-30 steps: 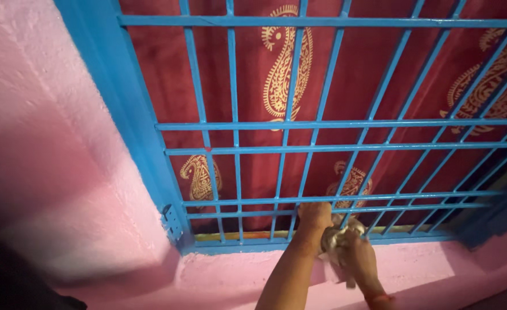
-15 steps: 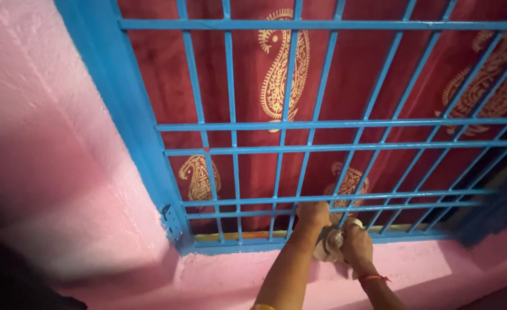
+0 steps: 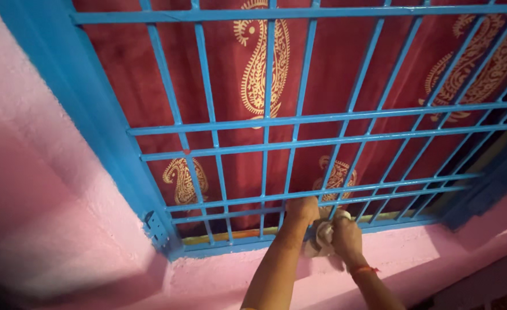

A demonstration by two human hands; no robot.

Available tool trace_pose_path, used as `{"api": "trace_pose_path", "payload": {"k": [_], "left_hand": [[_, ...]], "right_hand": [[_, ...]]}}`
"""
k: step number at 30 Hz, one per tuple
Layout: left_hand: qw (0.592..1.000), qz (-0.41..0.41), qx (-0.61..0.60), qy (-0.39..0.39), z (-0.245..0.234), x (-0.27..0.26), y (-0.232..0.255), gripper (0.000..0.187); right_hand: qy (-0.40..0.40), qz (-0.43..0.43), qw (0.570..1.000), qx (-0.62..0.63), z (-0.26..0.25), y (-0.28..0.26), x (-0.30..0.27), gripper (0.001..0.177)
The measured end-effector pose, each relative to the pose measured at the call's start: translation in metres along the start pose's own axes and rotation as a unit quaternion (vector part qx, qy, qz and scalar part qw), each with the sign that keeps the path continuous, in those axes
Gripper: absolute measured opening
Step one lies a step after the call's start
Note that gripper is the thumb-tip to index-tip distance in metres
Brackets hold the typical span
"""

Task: The person wipes a blue metal window grille with a white cloth. They systematically clean the horizontal and vertical bars of the grille, moving the cloth along the surface to remove dust or dirt.

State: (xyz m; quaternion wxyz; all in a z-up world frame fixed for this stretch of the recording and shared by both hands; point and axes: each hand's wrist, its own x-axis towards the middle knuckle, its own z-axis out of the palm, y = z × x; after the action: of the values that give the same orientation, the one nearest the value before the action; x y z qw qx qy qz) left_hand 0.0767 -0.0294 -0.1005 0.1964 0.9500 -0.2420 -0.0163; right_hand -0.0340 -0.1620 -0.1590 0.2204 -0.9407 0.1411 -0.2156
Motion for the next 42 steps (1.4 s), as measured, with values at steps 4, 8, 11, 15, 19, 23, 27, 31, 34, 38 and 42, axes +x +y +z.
{"api": "trace_pose_path", "payload": {"k": [4, 8, 11, 15, 19, 23, 27, 31, 34, 38, 42], "left_hand": [[1.000, 0.006, -0.001, 0.021, -0.001, -0.007, 0.003, 0.035], [0.999, -0.023, -0.025, -0.018, -0.008, -0.009, 0.004, 0.031], [0.995, -0.035, -0.023, -0.086, -0.011, -0.005, 0.006, 0.024], [0.994, -0.043, -0.035, -0.089, -0.013, -0.003, 0.007, 0.025], [0.996, -0.041, -0.037, -0.072, -0.012, -0.007, 0.010, 0.026], [0.997, -0.038, -0.041, -0.056, -0.011, -0.016, 0.012, 0.027], [0.998, -0.027, -0.039, -0.048, -0.012, -0.018, 0.009, 0.028], [0.998, -0.023, -0.045, -0.036, -0.012, -0.015, 0.008, 0.030], [0.998, -0.023, -0.047, -0.039, -0.016, -0.015, 0.006, 0.031], [0.998, -0.031, -0.053, -0.029, -0.019, -0.010, 0.009, 0.032], [0.998, -0.029, -0.054, -0.019, -0.013, -0.019, 0.004, 0.034]], "right_hand": [[-0.003, 0.009, 1.000, 0.022, -0.023, -0.022, -0.005, 0.020], [-0.019, 0.006, 0.999, 0.044, -0.047, -0.047, -0.036, 0.026], [-0.082, 0.066, 0.993, -0.056, -0.047, -0.044, -0.048, 0.036], [-0.008, 0.060, 0.997, -0.042, -0.037, -0.042, -0.040, 0.025], [-0.003, 0.028, 0.998, -0.056, -0.020, -0.022, -0.008, 0.026], [0.018, 0.009, 0.996, -0.086, -0.007, -0.016, 0.001, 0.023], [-0.012, 0.004, 1.000, -0.027, -0.032, -0.031, -0.021, 0.023], [-0.079, -0.021, 0.991, -0.103, -0.043, -0.008, -0.008, 0.029], [-0.076, -0.046, 0.985, -0.149, -0.015, 0.010, 0.006, 0.034], [-0.104, -0.038, 0.990, -0.083, 0.021, 0.023, 0.027, 0.036], [-0.242, 0.002, 0.962, 0.125, 0.015, 0.041, 0.032, 0.083]]}}
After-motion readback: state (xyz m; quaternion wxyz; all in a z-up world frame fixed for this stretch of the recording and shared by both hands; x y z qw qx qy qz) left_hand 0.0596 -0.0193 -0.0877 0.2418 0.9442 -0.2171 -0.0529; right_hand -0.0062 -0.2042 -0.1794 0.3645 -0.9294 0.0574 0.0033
